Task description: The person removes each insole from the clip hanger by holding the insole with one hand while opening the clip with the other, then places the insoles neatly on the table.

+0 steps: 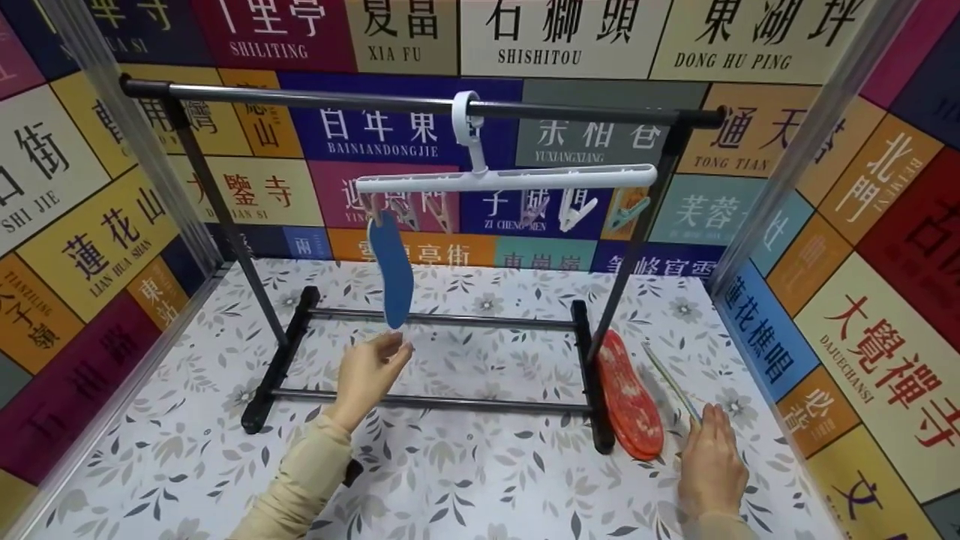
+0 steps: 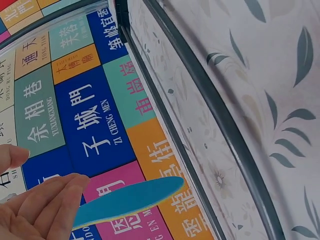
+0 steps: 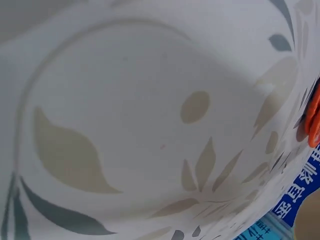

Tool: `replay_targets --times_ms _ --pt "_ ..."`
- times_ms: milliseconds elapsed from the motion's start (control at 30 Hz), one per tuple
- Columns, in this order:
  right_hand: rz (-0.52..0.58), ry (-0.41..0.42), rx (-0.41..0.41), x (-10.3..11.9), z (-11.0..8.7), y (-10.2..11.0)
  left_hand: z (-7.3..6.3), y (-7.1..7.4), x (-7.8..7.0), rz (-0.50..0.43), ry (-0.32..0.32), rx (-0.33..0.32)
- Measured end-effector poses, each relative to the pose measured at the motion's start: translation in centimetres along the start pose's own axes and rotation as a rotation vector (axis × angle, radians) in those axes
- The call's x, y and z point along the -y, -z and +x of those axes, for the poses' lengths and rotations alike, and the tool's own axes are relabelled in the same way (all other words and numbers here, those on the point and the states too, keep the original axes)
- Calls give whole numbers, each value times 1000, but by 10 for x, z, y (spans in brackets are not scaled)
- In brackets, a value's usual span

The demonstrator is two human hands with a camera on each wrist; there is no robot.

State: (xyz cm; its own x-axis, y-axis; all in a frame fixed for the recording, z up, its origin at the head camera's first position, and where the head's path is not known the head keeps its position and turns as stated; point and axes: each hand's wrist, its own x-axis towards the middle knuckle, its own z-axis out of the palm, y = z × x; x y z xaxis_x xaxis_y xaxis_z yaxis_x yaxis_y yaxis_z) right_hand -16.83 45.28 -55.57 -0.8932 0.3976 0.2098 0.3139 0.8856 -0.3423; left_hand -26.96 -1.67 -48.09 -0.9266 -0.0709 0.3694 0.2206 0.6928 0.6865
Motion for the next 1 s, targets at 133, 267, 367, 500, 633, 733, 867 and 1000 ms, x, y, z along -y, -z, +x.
replay_targets --times_ms 133,267,367,500,633,733,867,1000 --pt "-35 -44 82 -4 13 -3 -2 0 2 14 5 9" --pt "-36 -51 103 -5 23 -7 -3 0 5 10 11 17" --pt "-35 -12 79 -6 26 -10 -3 0 6 4 13 22" --pt "-27 46 45 -6 29 -14 -3 1 7 7 -1 18" --pt "-29 106 62 -4 36 -16 -5 2 8 14 -18 6" --pt "-38 165 107 -3 43 -18 -7 2 9 23 -24 -6" --pt "-54 218 143 -1 53 -19 -7 2 10 26 -10 -1" --pt "-77 245 150 -1 60 -21 -8 3 11 20 1 14"
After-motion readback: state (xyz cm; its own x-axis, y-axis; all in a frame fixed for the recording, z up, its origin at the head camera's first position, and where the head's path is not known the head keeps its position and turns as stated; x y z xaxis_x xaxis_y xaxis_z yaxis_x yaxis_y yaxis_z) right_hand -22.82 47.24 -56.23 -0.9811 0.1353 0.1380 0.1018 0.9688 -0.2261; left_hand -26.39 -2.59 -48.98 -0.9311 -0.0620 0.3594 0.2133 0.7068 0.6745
